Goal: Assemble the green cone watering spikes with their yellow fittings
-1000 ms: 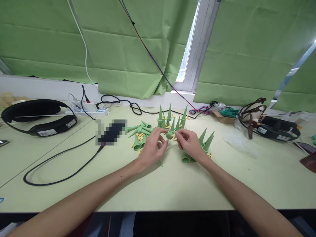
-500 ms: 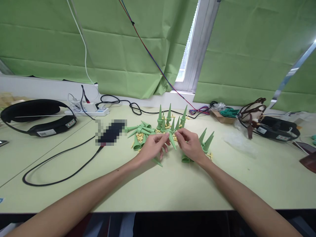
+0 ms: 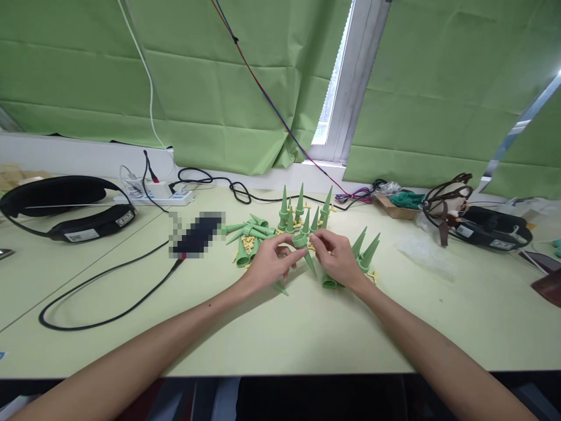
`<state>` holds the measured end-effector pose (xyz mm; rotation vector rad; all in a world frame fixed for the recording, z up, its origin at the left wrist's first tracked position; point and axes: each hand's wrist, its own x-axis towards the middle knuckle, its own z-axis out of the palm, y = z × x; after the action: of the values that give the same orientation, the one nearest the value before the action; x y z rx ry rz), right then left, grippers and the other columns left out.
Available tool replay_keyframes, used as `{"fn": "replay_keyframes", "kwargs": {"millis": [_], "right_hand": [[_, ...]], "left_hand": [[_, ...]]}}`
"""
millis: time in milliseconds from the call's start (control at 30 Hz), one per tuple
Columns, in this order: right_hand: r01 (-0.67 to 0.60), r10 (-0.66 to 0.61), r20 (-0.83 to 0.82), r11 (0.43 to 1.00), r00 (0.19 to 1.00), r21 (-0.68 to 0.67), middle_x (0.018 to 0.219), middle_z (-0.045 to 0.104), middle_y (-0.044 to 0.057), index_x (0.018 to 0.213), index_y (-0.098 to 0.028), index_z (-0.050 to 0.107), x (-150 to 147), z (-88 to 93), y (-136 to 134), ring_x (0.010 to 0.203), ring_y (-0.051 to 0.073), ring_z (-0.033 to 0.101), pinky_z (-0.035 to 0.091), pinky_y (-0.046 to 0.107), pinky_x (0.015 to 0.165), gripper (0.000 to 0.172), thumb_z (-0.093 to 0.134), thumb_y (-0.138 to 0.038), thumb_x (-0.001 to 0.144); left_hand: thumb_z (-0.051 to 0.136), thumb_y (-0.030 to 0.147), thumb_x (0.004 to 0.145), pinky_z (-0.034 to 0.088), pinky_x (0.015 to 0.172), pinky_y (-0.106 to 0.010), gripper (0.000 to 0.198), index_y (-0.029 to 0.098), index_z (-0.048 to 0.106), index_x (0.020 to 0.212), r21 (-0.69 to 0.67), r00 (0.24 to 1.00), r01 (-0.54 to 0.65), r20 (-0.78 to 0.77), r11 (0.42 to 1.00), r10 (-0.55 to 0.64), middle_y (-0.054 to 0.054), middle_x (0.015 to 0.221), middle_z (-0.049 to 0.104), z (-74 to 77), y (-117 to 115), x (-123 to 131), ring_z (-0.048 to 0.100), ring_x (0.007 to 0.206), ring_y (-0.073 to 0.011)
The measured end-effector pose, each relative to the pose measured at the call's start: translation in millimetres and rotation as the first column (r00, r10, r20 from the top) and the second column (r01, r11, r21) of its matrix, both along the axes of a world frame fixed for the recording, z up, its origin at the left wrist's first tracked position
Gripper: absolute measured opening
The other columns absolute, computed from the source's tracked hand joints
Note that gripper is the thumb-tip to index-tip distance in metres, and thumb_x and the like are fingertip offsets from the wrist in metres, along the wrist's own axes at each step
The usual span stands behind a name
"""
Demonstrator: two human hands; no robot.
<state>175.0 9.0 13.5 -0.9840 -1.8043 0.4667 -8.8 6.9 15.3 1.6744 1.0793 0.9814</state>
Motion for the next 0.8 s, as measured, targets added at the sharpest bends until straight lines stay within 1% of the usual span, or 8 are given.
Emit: {"fn": "replay_keyframes", "kwargs": {"millis": [67, 200, 333, 400, 500, 633, 733, 800], "right_hand": [[0.009, -0.009, 0.017, 1.000, 1.000, 0.004, 0.057, 0.043, -0.004, 0.071, -0.019, 0.051, -0.2, -0.6, 0.5, 0.052, 0.010, 0.035, 0.029, 0.025, 0.051, 0.029, 0.048, -0.033, 0.096], [0.011, -0.011, 0.032, 1.000, 0.999, -0.008, 0.055, 0.042, -0.004, 0.069, -0.019, 0.050, -0.4, -1.8, 1.4, 0.051, 0.010, 0.034, 0.029, 0.025, 0.051, 0.030, 0.048, -0.033, 0.095], [0.008, -0.008, 0.034, 1.000, 0.999, -0.013, 0.054, 0.041, -0.005, 0.068, -0.019, 0.048, -0.9, -2.2, 1.6, 0.050, 0.010, 0.034, 0.029, 0.025, 0.050, 0.031, 0.048, -0.034, 0.095], [0.008, -0.007, 0.033, 1.000, 0.999, -0.019, 0.054, 0.040, -0.005, 0.068, -0.019, 0.049, -1.1, -2.2, 1.2, 0.050, 0.010, 0.034, 0.029, 0.025, 0.050, 0.032, 0.048, -0.035, 0.095], [0.012, -0.012, 0.028, 1.000, 1.000, -0.021, 0.055, 0.041, -0.004, 0.069, -0.019, 0.051, -1.7, -2.0, 0.6, 0.051, 0.010, 0.034, 0.029, 0.025, 0.051, 0.031, 0.048, -0.036, 0.095], [0.029, -0.029, 0.002, 1.000, 1.000, -0.008, 0.057, 0.043, -0.004, 0.073, -0.018, 0.054, -2.4, -1.6, 0.5, 0.051, 0.010, 0.035, 0.030, 0.025, 0.051, 0.030, 0.049, -0.037, 0.095], [0.038, -0.038, -0.037, 0.999, 0.999, -0.021, 0.058, 0.045, -0.003, 0.075, -0.018, 0.056, -2.1, -1.7, 0.7, 0.051, 0.010, 0.037, 0.030, 0.025, 0.050, 0.029, 0.049, -0.038, 0.096], [0.032, -0.034, -0.063, 0.999, 0.997, -0.034, 0.057, 0.047, -0.003, 0.077, -0.019, 0.057, -1.5, -1.7, 0.6, 0.050, 0.011, 0.039, 0.032, 0.025, 0.049, 0.029, 0.049, -0.039, 0.096]], "left_hand": [[0.069, 0.049, 0.079, 0.041, 0.040, -0.022, 0.043, 0.020, 0.056, 0.108, 0.036, 0.999, -0.032, -0.022, 0.999, 0.033, 0.004, 0.061, 0.061, -1.9, 0.1, 0.6, 0.049, 0.040, -0.0100], [0.069, 0.042, 0.080, 0.046, 0.046, -0.023, 0.038, 0.018, 0.058, 0.107, 0.168, 0.996, -0.050, -0.070, 0.985, 0.063, 0.002, 0.065, 0.062, -3.6, 0.0, 1.6, 0.055, 0.048, -0.0117], [0.068, 0.034, 0.081, 0.049, 0.051, -0.024, 0.031, 0.018, 0.060, 0.106, 0.286, 0.991, -0.058, -0.099, 0.956, 0.090, -0.001, 0.077, 0.064, -3.8, 0.0, 1.7, 0.061, 0.060, -0.0135], [0.066, 0.033, 0.081, 0.049, 0.052, -0.023, 0.029, 0.018, 0.060, 0.106, 0.312, 0.989, -0.059, -0.113, 0.948, 0.099, -0.002, 0.084, 0.065, -3.3, -0.2, 1.7, 0.062, 0.065, -0.0137], [0.065, 0.033, 0.082, 0.048, 0.051, -0.022, 0.029, 0.019, 0.058, 0.107, 0.289, 0.987, -0.060, -0.126, 0.956, 0.100, -0.002, 0.083, 0.064, -1.8, -0.9, 1.9, 0.061, 0.063, -0.0129], [0.066, 0.038, 0.082, 0.045, 0.045, -0.021, 0.030, 0.021, 0.052, 0.104, 0.198, 0.992, -0.070, -0.088, 0.978, 0.089, 0.002, 0.074, 0.061, -0.8, -1.1, 1.6, 0.058, 0.053, -0.0109], [0.060, 0.045, 0.087, 0.041, 0.038, -0.020, 0.026, 0.021, 0.051, 0.094, 0.103, 1.000, -0.025, -0.008, 0.994, 0.026, 0.004, 0.067, 0.058, -2.5, 1.5, 1.2, 0.053, 0.043, -0.0095], [0.051, 0.052, 0.092, 0.041, 0.036, -0.021, 0.034, 0.019, 0.054, 0.085, 0.036, 0.998, 0.025, 0.060, 0.999, -0.027, 0.002, 0.063, 0.058, -4.0, 4.3, 1.2, 0.051, 0.040, -0.0097]]}}
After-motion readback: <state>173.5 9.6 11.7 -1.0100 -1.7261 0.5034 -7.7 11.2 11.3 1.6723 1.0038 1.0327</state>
